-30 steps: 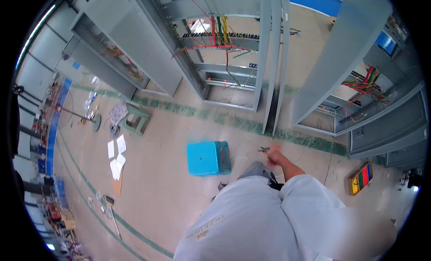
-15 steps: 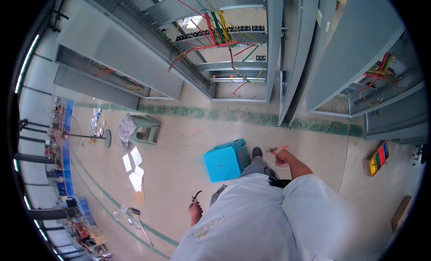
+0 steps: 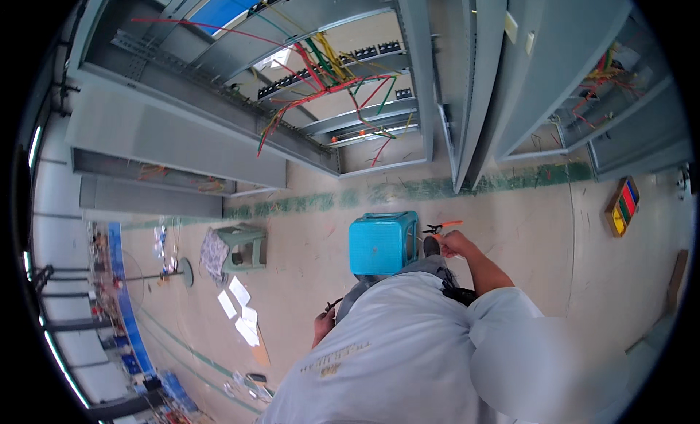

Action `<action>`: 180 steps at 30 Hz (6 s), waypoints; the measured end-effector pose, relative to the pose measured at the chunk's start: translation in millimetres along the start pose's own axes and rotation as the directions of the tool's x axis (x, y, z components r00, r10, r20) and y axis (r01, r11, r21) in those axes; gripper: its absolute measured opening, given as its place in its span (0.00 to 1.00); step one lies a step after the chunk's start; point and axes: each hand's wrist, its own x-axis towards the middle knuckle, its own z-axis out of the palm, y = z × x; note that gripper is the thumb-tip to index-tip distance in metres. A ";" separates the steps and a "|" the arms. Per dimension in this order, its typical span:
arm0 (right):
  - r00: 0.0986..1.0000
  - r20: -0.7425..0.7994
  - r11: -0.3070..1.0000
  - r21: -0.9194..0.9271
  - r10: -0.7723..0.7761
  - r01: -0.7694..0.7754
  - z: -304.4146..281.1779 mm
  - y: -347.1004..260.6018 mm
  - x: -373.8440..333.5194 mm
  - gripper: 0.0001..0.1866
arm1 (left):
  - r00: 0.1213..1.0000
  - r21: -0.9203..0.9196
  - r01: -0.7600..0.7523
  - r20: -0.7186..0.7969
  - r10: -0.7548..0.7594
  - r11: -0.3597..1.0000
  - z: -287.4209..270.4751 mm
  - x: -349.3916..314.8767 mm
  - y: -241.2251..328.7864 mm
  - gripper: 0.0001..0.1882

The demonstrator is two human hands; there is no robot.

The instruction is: The person climbs a small stool and uses pliers to strip and connect multiple colored wires inside an electrical panel. The person repeatedly strips wire ends and secures them into terminal blocks.

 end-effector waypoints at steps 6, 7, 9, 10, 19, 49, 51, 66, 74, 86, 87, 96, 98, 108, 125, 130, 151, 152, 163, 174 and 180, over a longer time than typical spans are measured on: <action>0.987 -0.158 0.983 0.182 -0.003 0.032 34.8 35.6 -22.9 0.16 | 0.975 0.301 -0.143 0.208 0.082 0.943 -32.2 65.4 77.1 0.33; 0.983 -0.182 0.978 0.198 -0.025 0.061 49.3 37.6 -22.9 0.16 | 0.966 0.329 -0.169 0.245 0.089 0.929 -40.7 80.2 83.4 0.33; 0.946 -0.318 0.976 0.174 -0.068 0.128 85.5 42.5 -14.8 0.16 | 0.906 0.387 -0.333 0.384 0.178 0.860 -49.8 103.8 90.6 0.29; 0.921 -0.379 0.976 0.151 -0.087 0.154 101.9 43.7 -14.9 0.16 | 0.868 0.400 -0.407 0.450 0.211 0.821 -54.3 111.1 93.1 0.26; 0.857 -0.472 0.966 -0.235 -0.207 0.103 149.3 -45.9 -10.2 0.21 | 0.712 0.032 -0.198 0.692 0.122 0.980 -99.1 156.7 123.7 0.04; 0.945 0.117 0.547 -0.791 -0.304 0.274 235.3 -41.0 429.3 0.20 | 0.733 0.054 -0.433 0.601 0.317 0.900 54.9 381.2 315.6 0.14; 0.932 0.139 0.576 -0.753 -0.334 0.319 230.0 -52.7 438.4 0.21 | 0.741 0.012 -0.377 0.604 0.293 0.926 70.3 390.9 319.7 0.13; 0.761 -0.008 0.724 0.299 -0.649 0.621 223.8 -154.4 367.9 0.15 | 0.686 -0.570 -0.175 0.514 0.515 0.802 199.4 430.7 295.0 0.15; 0.765 0.072 0.759 0.210 -0.640 0.616 239.2 -125.6 270.3 0.14 | 0.470 -0.591 -0.229 0.628 0.620 0.773 216.9 370.7 283.4 0.10; 0.662 -0.585 0.397 0.530 -0.468 0.749 115.4 -159.6 311.3 0.08 | 0.473 -0.628 -0.476 0.407 0.781 0.616 128.6 376.5 305.8 0.07; 0.633 -0.625 0.336 0.538 -0.457 0.773 101.3 -172.9 326.8 0.09 | 0.460 -0.634 -0.492 0.392 0.797 0.596 118.2 378.7 307.1 0.08; 0.582 -0.700 0.701 0.163 -0.414 0.694 26.9 -204.0 397.3 0.09 | 0.531 -0.662 -0.486 0.295 0.794 0.571 121.4 425.1 311.8 0.09; 0.558 -0.694 0.716 0.087 -0.456 0.693 18.1 -211.5 403.2 0.10 | 0.577 -0.689 -0.427 0.290 0.763 0.585 139.4 438.9 311.5 0.09; 0.300 -0.719 0.711 -0.370 -0.627 0.598 -7.5 -197.0 445.9 0.08 | 0.520 -0.641 -0.470 0.354 0.778 0.606 170.8 438.9 331.5 0.09; 0.371 -0.582 0.346 0.159 -0.723 0.925 181.0 -327.3 404.9 0.10 | 0.553 -0.710 -0.457 0.245 0.796 0.536 147.1 448.0 312.1 0.09; -0.066 -0.913 0.441 -0.256 -0.402 0.860 91.7 -419.0 435.0 0.14 | 0.540 -0.724 -0.440 0.259 0.801 0.531 148.3 452.4 315.3 0.08; -0.004 -0.999 0.484 -0.022 -0.038 0.875 0.4 -438.1 473.4 0.29 | 0.515 -0.726 -0.421 0.302 0.802 0.544 158.6 446.8 321.2 0.07; 0.020 -0.999 0.491 -0.006 -0.048 0.871 1.7 -433.1 470.8 0.29 | 0.498 -0.729 -0.421 0.312 0.809 0.540 160.2 447.5 323.1 0.07; 0.577 0.087 0.581 0.198 -0.812 0.789 191.8 -228.3 362.9 0.29 | 0.290 -0.466 -0.497 0.706 0.646 0.732 153.8 401.1 343.5 0.12; 0.592 0.189 0.525 0.711 -0.783 0.467 152.6 -154.3 311.1 0.23 | -0.014 -0.360 -0.844 0.756 0.655 0.398 288.2 339.5 372.7 0.10; 0.563 -0.108 0.293 0.766 -0.819 0.572 117.2 -137.7 293.4 0.25 | -0.034 -0.091 -0.996 0.447 0.894 0.007 324.1 342.4 425.5 0.27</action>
